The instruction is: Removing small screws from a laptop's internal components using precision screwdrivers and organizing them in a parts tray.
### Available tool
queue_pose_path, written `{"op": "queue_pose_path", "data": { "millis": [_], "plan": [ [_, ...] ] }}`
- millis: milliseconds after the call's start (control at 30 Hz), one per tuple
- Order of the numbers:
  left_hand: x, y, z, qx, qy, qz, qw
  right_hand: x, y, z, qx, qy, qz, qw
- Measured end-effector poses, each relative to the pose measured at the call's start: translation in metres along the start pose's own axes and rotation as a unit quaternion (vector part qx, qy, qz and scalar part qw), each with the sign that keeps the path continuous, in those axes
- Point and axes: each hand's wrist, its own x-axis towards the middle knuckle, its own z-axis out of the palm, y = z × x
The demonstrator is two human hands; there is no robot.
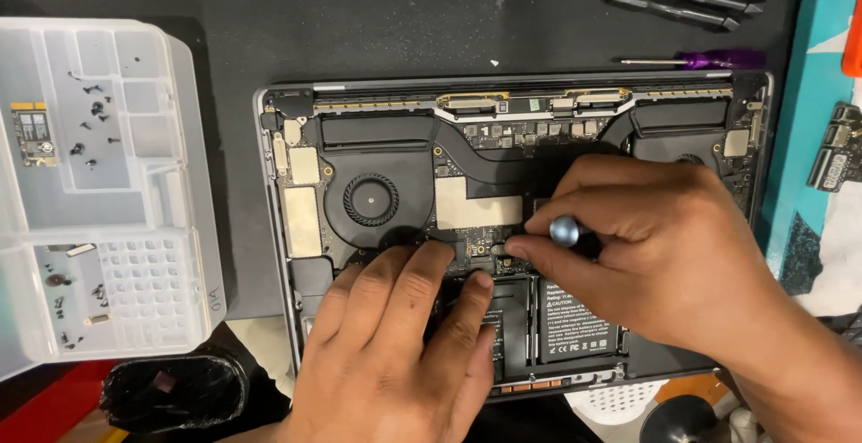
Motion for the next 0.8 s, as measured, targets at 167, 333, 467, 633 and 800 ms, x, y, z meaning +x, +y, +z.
{"op": "queue_pose_path", "data": {
  "millis": [167, 333, 467, 633, 800],
  "plan": [
    [0.001, -0.001, 0.0, 0.004, 0.001, 0.002, 1.0, -0.001, 0.002, 0.0, -0.014, -0.006, 0.002, 1.0],
    [0.003, 0.001, 0.0, 0.006, 0.0, -0.004, 1.0, 0.0, 0.001, 0.0, -0.015, -0.006, -0.002, 1.0],
    [0.006, 0.0, 0.002, 0.049, -0.001, 0.01, 0.999, 0.0, 0.002, 0.0, -0.009, -0.007, 0.006, 1.0],
    [0.008, 0.0, 0.005, 0.092, -0.007, 0.028, 0.995, 0.001, 0.002, -0.001, -0.006, -0.01, 0.011, 1.0],
    [0.006, 0.004, 0.01, 0.161, -0.002, 0.047, 0.986, 0.001, -0.007, -0.015, 0.023, -0.002, -0.004, 1.0]
  ]
}}
